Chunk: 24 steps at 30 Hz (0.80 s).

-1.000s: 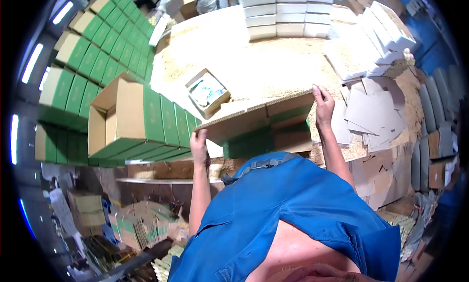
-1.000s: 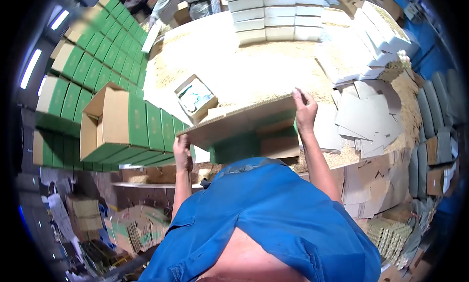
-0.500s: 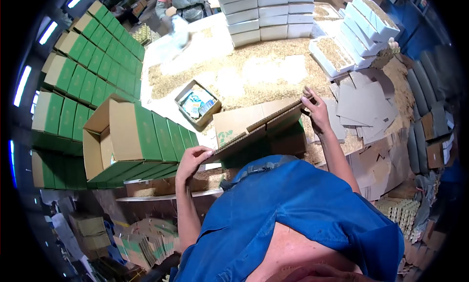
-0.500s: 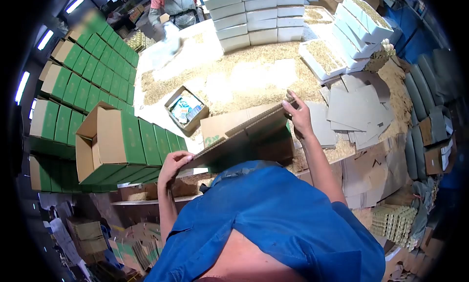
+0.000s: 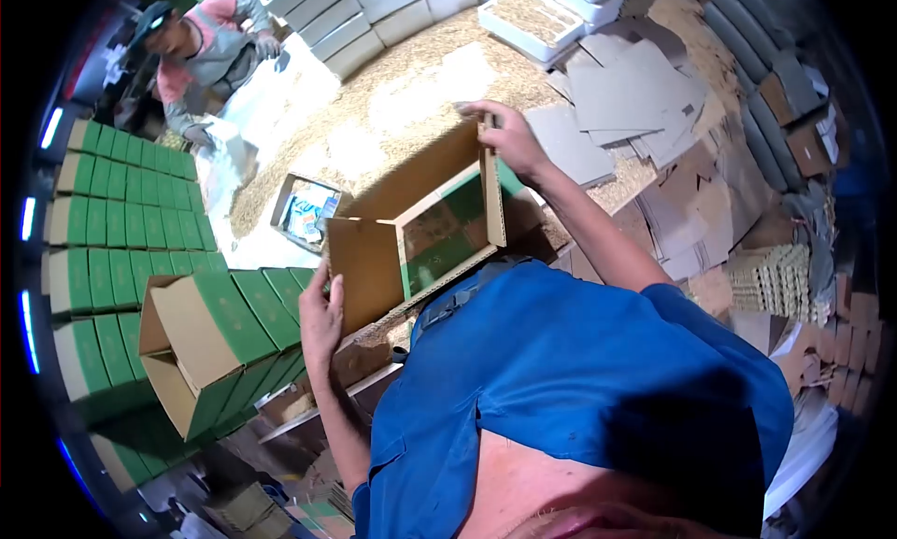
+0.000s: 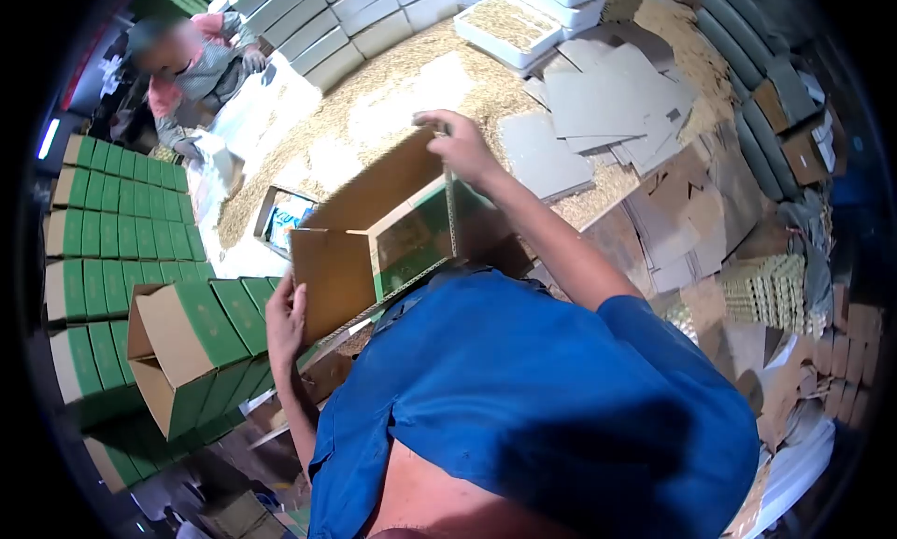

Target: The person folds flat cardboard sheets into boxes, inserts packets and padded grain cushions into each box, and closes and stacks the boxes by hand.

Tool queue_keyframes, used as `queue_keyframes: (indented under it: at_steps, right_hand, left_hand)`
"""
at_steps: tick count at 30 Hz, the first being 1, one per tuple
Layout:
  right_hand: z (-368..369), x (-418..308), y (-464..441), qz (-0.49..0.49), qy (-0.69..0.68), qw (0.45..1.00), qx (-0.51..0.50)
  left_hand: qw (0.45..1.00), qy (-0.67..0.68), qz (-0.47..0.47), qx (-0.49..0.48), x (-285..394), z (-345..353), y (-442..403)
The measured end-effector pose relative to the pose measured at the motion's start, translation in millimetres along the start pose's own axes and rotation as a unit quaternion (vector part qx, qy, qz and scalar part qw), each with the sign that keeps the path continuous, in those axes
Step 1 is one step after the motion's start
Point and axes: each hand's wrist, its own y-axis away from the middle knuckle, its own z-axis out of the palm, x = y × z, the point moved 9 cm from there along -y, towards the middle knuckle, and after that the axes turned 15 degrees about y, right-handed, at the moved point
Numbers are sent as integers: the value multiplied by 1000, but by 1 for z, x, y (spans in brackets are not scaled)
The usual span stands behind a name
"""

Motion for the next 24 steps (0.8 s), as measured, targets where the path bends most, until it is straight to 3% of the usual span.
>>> queue_keyframes:
  at_steps: [1, 3, 5, 6, 7, 8, 10, 12, 14, 15, 16, 17, 18, 19, 20, 22, 24]
  right_hand:
    - [10, -11, -7, -46, 40, 998, 1]
    - [34, -17, -21, -43, 71, 997, 3]
    - [50, -7, -25, -8, 109, 994, 9]
    - [55, 3, -24, 29, 130, 991, 15]
    - [58, 11, -20, -64, 119, 985, 108]
    - [63, 14, -15, -62, 102, 985, 126]
    - [64, -3, 2, -137, 153, 959, 196]
    - [70, 0, 6, -135, 132, 967, 170]
    - [71, 12, 1, -118, 87, 981, 128]
    - [66, 18, 1, -111, 176, 969, 132]
    - [70, 52, -4, -26, 31, 995, 93]
    - [65, 58, -3, -54, 75, 992, 88]
    - [80, 79, -3, -6, 54, 997, -48]
    - [82, 95, -2, 53, 46, 994, -79]
    - [81, 86, -5, 16, 107, 990, -88]
    - [86, 94, -11, -4, 121, 987, -102]
    - [90, 97, -13, 19, 90, 985, -144]
  left_hand:
    - [997, -32, 65, -15, 17, 2, -8]
    - [992, -115, -54, 27, 16, 2, -21]
    - [984, -167, -17, 52, 6, 5, -38]
    - [980, -176, 65, 63, 22, 15, -45]
    - [981, -175, -11, 79, 12, 20, -44]
    - [988, -129, -17, 79, -7, 25, -50]
    - [982, -190, -5, -3, 7, 62, -46]
    - [928, -348, 40, -127, 3, 108, -32]
    - [955, -175, -86, -226, -18, 115, -29]
    - [965, -18, -112, -238, -23, 106, -26]
    - [945, 50, -146, -288, -12, 100, -14]
    - [945, -22, -104, -310, -1, 96, -7]
    - [938, -94, -63, -329, 5, 95, -1]
    - [937, -125, -74, -318, -5, 93, 0]
    - [954, -99, -131, -252, -31, 83, -7]
    - [974, -18, -129, -188, -25, 70, -22]
    - [983, -113, -144, 0, -34, 45, -45]
